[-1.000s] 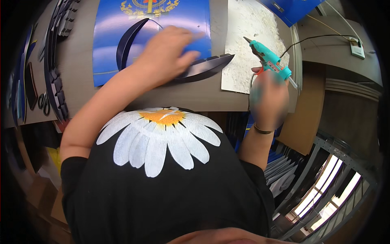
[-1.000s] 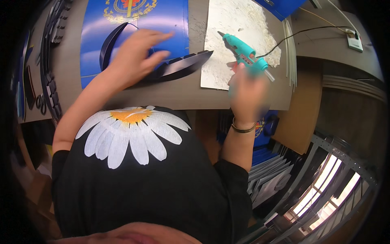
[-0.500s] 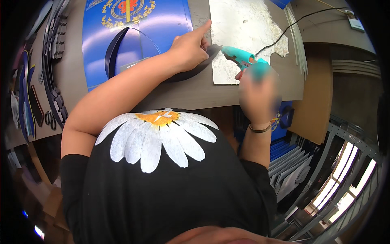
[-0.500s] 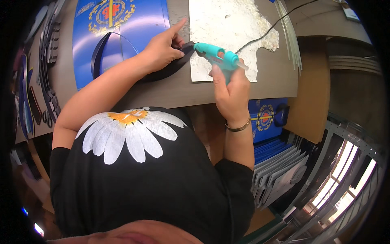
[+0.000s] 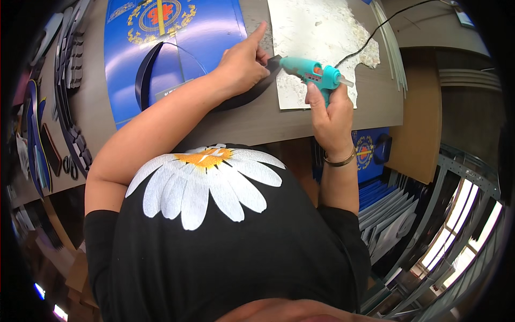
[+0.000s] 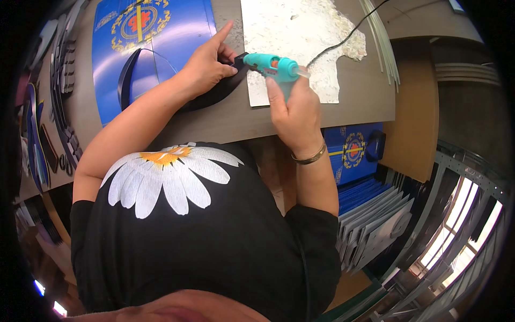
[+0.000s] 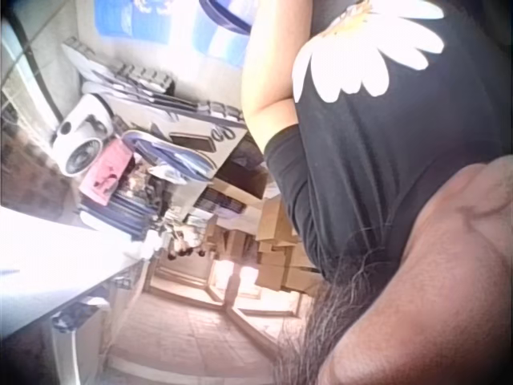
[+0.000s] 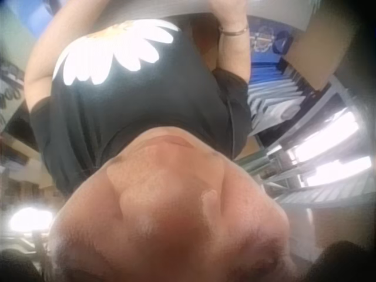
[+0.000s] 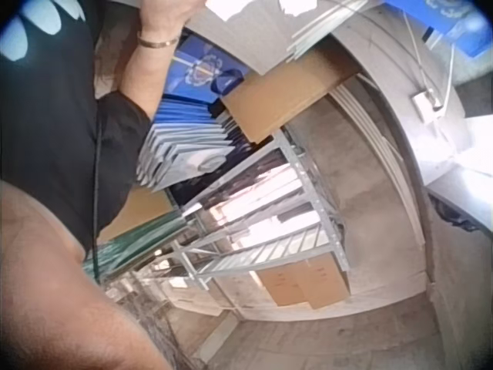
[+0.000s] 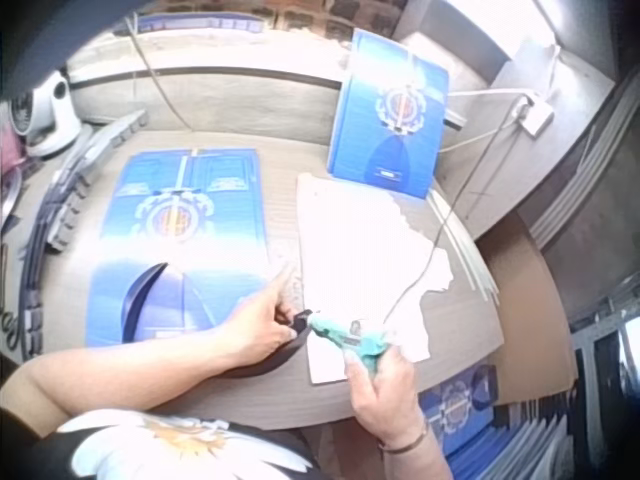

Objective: The person uses a hot glue gun to attach a dark plastic strip to the edge of a blue box. They repeatedly apply glue and press the strip into place, then retrieve another box from a stack to continue the process.

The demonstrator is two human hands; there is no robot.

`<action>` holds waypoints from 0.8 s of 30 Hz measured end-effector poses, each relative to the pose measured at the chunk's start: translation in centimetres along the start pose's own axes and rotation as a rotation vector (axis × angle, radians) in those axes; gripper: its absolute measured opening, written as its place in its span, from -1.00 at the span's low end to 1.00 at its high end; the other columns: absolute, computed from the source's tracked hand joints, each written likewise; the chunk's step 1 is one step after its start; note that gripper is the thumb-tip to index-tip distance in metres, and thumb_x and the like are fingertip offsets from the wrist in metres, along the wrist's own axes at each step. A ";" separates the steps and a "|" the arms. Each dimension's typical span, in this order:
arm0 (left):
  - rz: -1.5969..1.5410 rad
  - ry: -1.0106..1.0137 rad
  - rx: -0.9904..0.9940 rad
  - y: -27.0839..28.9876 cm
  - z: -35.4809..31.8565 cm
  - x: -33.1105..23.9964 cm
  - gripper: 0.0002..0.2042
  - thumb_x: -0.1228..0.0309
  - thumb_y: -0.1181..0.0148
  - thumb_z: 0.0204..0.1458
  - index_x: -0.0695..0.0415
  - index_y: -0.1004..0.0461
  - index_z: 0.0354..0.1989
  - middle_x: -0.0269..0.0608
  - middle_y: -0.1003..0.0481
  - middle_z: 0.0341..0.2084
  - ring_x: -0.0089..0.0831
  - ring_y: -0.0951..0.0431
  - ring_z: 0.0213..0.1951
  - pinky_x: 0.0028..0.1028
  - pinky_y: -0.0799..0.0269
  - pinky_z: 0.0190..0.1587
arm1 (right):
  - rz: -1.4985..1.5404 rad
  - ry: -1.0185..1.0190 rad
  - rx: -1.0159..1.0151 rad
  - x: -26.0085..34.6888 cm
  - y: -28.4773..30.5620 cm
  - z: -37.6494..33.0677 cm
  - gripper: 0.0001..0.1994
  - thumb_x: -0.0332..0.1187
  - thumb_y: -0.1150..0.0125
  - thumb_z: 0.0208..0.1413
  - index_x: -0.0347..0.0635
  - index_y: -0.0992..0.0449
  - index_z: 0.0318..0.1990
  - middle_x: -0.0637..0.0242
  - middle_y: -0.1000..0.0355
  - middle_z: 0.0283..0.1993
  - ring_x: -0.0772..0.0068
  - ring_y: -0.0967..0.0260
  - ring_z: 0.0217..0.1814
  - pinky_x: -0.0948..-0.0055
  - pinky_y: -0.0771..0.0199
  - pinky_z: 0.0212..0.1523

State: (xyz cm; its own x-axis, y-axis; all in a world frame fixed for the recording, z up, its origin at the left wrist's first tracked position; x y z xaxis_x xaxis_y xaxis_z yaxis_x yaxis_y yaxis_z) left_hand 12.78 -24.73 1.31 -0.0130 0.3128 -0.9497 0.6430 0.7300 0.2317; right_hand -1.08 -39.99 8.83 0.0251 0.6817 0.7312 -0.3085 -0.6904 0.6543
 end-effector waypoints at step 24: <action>0.766 -0.022 -0.519 16.9 -9.1 2.9 -0.59 0.17 -0.30 0.09 0.11 -0.58 0.06 -0.11 -0.52 -0.33 -0.22 -0.56 -0.30 -0.32 -0.47 -0.20 | -0.464 0.230 0.213 1.3 -4.4 -1.1 -0.49 -0.15 -0.45 -0.03 0.13 -0.52 0.14 0.32 -0.41 -0.55 0.21 -0.42 -0.54 0.30 -0.41 -0.51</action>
State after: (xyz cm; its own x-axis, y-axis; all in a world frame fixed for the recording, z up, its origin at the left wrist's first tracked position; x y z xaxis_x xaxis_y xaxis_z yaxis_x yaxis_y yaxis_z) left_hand 16.65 -5.92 4.41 0.2917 0.8152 -0.5004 0.0460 0.5106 0.8586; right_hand -0.73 -35.83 6.65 -0.1024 0.9446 0.3118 -0.1153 -0.3226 0.9395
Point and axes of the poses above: each hand's wrist, its own z-axis towards the middle knuckle, its own y-axis out of the back of the hand, x = y × z, the point moved 2 cm from there along z, towards the middle knuckle
